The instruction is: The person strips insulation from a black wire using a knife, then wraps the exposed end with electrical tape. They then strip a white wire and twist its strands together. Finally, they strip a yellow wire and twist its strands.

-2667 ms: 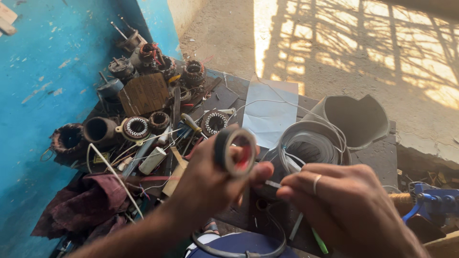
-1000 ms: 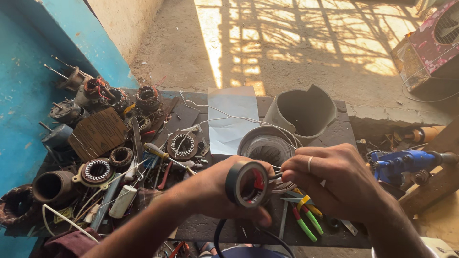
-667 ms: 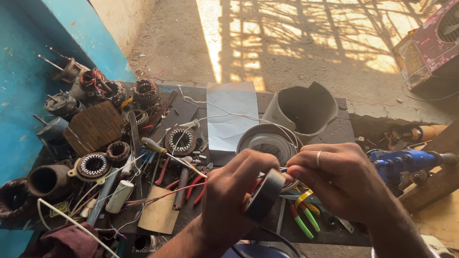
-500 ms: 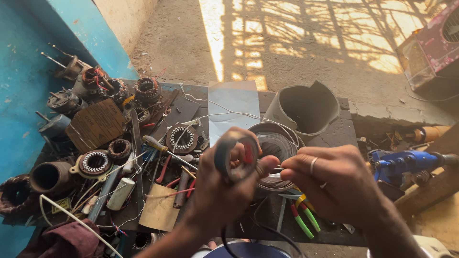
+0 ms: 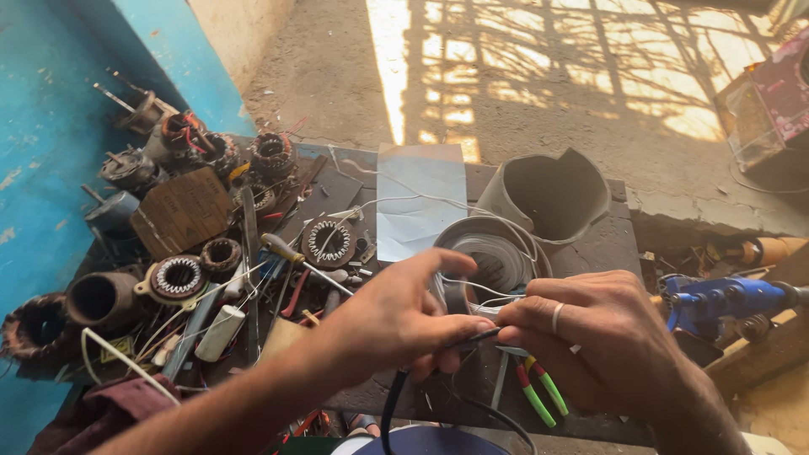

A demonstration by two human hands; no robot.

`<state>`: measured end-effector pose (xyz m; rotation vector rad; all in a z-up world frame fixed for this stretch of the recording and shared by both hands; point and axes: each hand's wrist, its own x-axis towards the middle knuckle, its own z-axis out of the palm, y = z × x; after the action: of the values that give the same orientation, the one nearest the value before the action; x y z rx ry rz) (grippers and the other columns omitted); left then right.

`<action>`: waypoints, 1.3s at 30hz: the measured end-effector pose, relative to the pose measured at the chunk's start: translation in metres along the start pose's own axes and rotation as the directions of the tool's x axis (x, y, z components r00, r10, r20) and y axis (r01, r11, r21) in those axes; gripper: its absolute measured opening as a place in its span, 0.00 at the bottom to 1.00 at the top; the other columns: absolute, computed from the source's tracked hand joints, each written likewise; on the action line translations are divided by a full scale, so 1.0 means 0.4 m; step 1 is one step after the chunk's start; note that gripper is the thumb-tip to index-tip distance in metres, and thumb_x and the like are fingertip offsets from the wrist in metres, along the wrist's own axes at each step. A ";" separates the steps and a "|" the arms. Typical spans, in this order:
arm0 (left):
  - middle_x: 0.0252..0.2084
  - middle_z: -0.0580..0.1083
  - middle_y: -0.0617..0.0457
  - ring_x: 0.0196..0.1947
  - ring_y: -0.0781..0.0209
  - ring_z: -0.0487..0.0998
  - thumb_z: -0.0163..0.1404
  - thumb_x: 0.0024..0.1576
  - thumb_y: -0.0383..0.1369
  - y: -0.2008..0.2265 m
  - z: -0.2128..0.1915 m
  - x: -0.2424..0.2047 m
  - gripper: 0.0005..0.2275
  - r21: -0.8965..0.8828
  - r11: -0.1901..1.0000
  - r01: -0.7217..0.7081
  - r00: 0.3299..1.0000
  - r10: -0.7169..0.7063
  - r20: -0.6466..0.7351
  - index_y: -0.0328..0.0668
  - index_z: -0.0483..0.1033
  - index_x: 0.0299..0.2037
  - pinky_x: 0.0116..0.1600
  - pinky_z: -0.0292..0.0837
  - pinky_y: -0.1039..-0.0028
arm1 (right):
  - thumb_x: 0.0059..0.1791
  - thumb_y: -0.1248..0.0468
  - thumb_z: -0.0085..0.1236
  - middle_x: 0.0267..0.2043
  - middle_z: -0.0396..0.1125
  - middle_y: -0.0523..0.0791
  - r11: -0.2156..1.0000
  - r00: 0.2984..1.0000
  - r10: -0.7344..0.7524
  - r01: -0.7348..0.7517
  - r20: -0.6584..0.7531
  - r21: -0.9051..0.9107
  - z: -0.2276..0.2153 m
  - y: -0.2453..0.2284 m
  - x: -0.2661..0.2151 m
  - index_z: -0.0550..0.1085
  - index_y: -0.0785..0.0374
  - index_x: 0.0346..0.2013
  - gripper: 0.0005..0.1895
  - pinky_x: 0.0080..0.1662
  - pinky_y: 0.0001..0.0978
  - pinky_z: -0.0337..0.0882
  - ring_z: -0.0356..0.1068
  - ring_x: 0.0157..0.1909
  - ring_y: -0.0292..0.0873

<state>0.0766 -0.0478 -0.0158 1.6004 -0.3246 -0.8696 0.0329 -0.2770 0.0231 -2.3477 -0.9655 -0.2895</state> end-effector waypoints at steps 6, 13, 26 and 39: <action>0.24 0.72 0.54 0.23 0.71 0.70 0.52 0.66 0.35 0.025 0.020 -0.077 0.14 -0.095 0.985 -0.143 0.988 0.148 0.047 0.26 0.81 0.43 0.27 0.65 0.78 | 0.44 0.65 0.65 0.19 0.64 0.44 0.999 0.999 -0.010 0.011 -0.036 0.048 -0.009 0.010 -0.005 0.79 0.62 0.34 0.06 0.22 0.36 0.63 0.66 0.17 0.42; 0.36 0.76 0.58 0.37 0.73 0.76 0.56 0.54 0.26 -0.019 0.018 -0.098 0.10 -0.208 0.925 -0.318 0.902 0.363 0.233 0.33 0.75 0.45 0.44 0.75 0.78 | 0.44 0.66 0.65 0.19 0.64 0.42 1.000 1.000 -0.001 0.002 -0.015 0.029 -0.005 0.000 0.004 0.79 0.63 0.33 0.05 0.21 0.34 0.62 0.65 0.17 0.39; 0.33 0.79 0.51 0.36 0.63 0.86 0.57 0.54 0.24 -0.038 0.117 -0.088 0.07 0.288 0.663 -0.691 0.448 0.706 -0.549 0.35 0.72 0.40 0.39 0.84 0.75 | 0.45 0.67 0.65 0.20 0.65 0.44 0.999 0.995 -0.044 0.042 -0.090 -0.022 -0.001 -0.033 0.019 0.78 0.64 0.34 0.05 0.21 0.34 0.62 0.66 0.18 0.40; 0.26 0.73 0.58 0.20 0.74 0.73 0.62 0.52 0.37 -0.079 -0.039 -0.031 0.24 -0.404 0.910 0.093 0.985 -0.025 0.172 0.34 0.72 0.56 0.19 0.60 0.83 | 0.45 0.63 0.66 0.16 0.62 0.41 0.993 0.999 -0.033 0.037 0.038 -0.114 0.019 -0.044 0.024 0.83 0.59 0.35 0.06 0.21 0.38 0.61 0.64 0.15 0.41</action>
<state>0.0707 -0.0209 -0.0410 1.1548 -0.1909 -1.0427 0.0273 -0.2568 0.0284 -2.4498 -1.0333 -0.3256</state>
